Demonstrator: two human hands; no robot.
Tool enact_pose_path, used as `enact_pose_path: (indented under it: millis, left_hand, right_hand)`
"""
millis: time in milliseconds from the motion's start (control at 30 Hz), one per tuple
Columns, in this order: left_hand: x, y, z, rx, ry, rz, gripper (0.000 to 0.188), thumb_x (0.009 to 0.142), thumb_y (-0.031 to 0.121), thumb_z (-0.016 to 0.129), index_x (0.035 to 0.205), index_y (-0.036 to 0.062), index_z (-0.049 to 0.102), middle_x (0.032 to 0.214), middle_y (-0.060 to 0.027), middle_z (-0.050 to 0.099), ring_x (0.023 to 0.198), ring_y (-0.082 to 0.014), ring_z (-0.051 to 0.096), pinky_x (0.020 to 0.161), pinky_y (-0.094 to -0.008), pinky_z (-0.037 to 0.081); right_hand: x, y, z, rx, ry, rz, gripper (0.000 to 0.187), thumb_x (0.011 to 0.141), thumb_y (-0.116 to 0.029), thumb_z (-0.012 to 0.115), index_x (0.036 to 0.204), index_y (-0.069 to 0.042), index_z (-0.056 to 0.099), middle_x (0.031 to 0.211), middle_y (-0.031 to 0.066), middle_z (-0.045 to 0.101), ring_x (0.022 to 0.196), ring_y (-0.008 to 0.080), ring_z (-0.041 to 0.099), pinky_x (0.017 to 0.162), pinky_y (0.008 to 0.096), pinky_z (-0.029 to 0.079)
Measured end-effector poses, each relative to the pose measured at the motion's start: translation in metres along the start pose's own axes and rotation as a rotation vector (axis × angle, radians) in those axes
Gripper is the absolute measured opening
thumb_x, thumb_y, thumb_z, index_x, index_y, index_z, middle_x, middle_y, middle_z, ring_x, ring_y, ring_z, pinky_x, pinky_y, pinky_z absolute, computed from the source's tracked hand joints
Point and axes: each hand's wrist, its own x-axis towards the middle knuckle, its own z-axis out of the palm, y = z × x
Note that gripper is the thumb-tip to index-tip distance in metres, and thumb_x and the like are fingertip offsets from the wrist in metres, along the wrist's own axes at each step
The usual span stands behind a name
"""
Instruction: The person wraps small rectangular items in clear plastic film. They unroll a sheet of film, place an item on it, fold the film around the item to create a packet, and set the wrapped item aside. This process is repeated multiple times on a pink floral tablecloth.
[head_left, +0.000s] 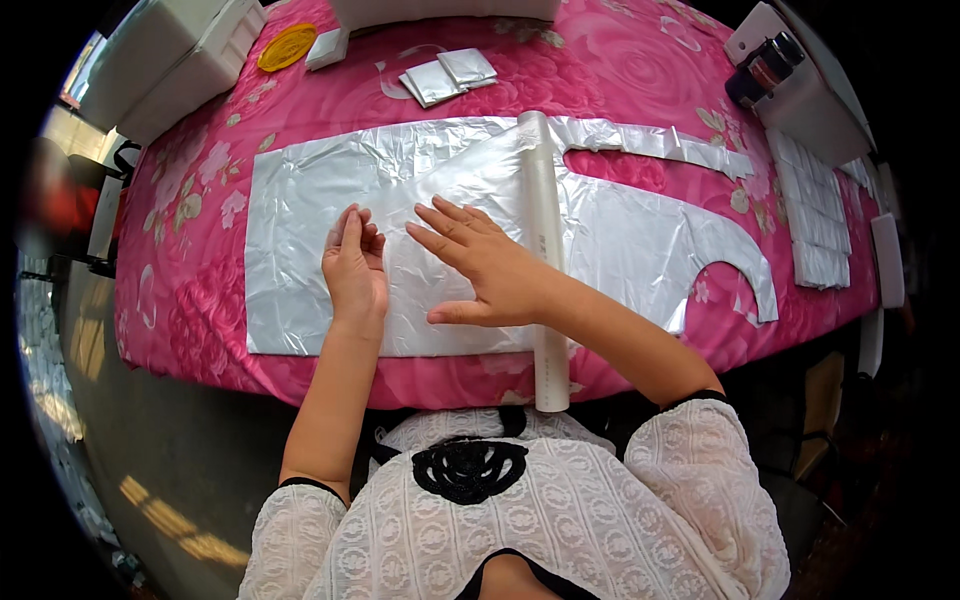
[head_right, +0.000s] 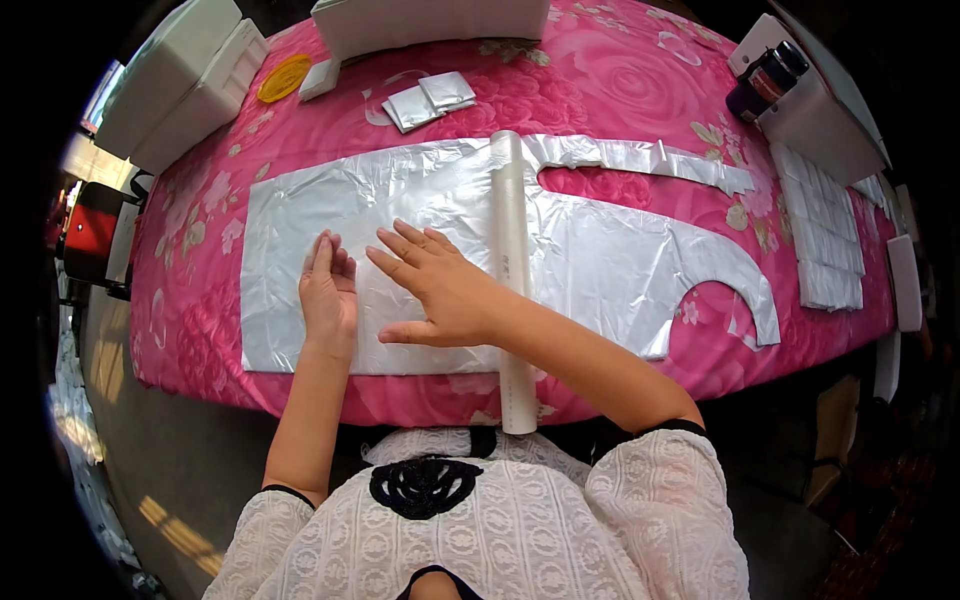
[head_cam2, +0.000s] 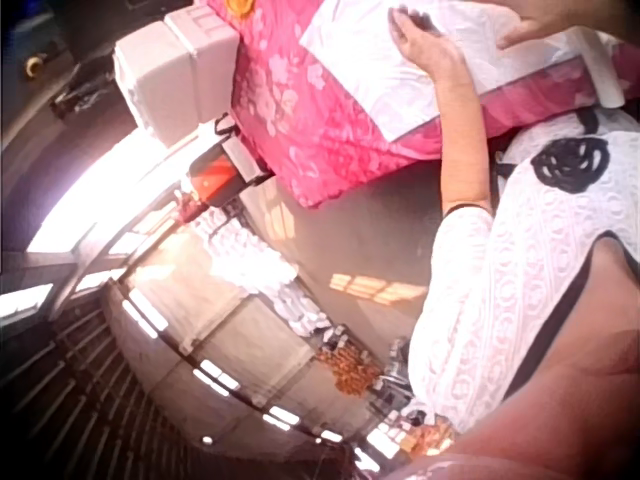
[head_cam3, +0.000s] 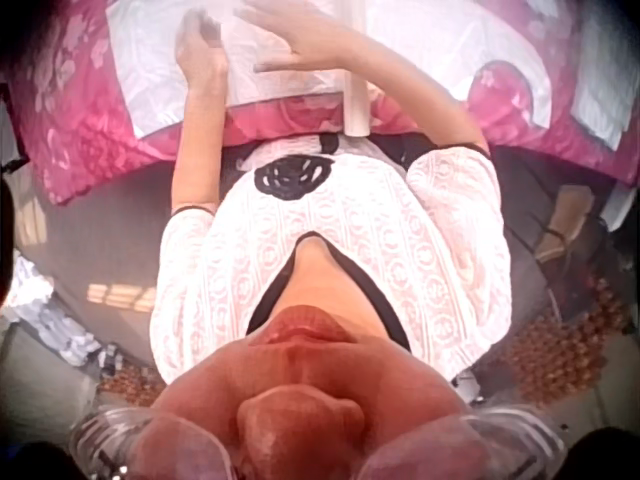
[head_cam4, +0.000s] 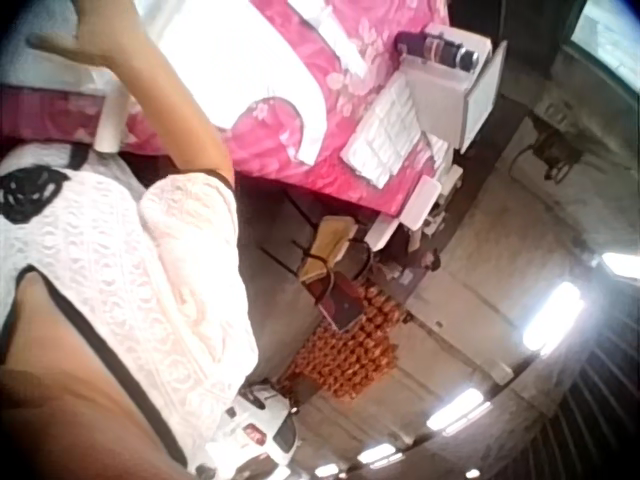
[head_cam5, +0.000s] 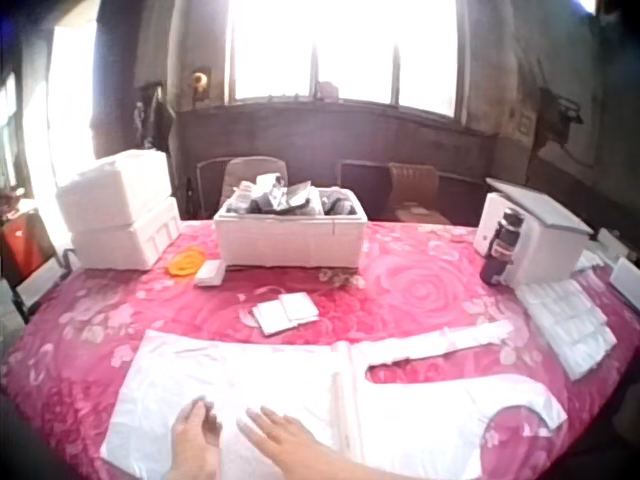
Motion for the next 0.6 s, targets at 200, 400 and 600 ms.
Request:
enact_pose_path:
  millis: [200, 400, 600]
  left_hand:
    - [0.013, 0.044, -0.058, 0.381, 0.041, 0.055, 0.016, 0.086, 0.009, 0.059, 0.101, 0.0034, 0.058, 0.09, -0.0026, 0.059, 0.075, -0.0078, 0.055, 0.066, -0.0209, 0.046]
    - [0.016, 0.061, -0.089, 0.864, 0.056, 0.163, 0.02, 0.083, 0.009, 0.062, 0.102, 0.0032, 0.058, 0.089, -0.0026, 0.059, 0.07, -0.0082, 0.055, 0.059, -0.0216, 0.045]
    - [0.007, 0.075, -0.104, 1.468, -0.023, 0.606, 0.032, 0.076, 0.004, 0.063, 0.107, 0.0036, 0.058, 0.094, -0.0052, 0.062, 0.067, -0.013, 0.057, 0.06, -0.0241, 0.046]
  right_hand:
    - [-0.07, 0.03, -0.017, -0.186, 0.045, 0.166, 0.064, 0.081, -0.047, 0.056, 0.129, -0.007, 0.045, 0.14, 0.0129, 0.035, 0.133, 0.0324, 0.023, 0.109, 0.046, 0.018]
    - [-0.095, 0.04, -0.022, -0.027, 0.263, 0.118, 0.053, 0.083, -0.038, 0.054, 0.126, -0.007, 0.048, 0.138, 0.0133, 0.037, 0.13, 0.0327, 0.031, 0.105, 0.0422, 0.027]
    - [-0.115, 0.04, -0.029, -0.146, 0.069, 0.097, 0.061, 0.082, -0.036, 0.053, 0.133, -0.005, 0.039, 0.141, 0.0138, 0.034, 0.13, 0.0332, 0.03, 0.106, 0.0417, 0.027]
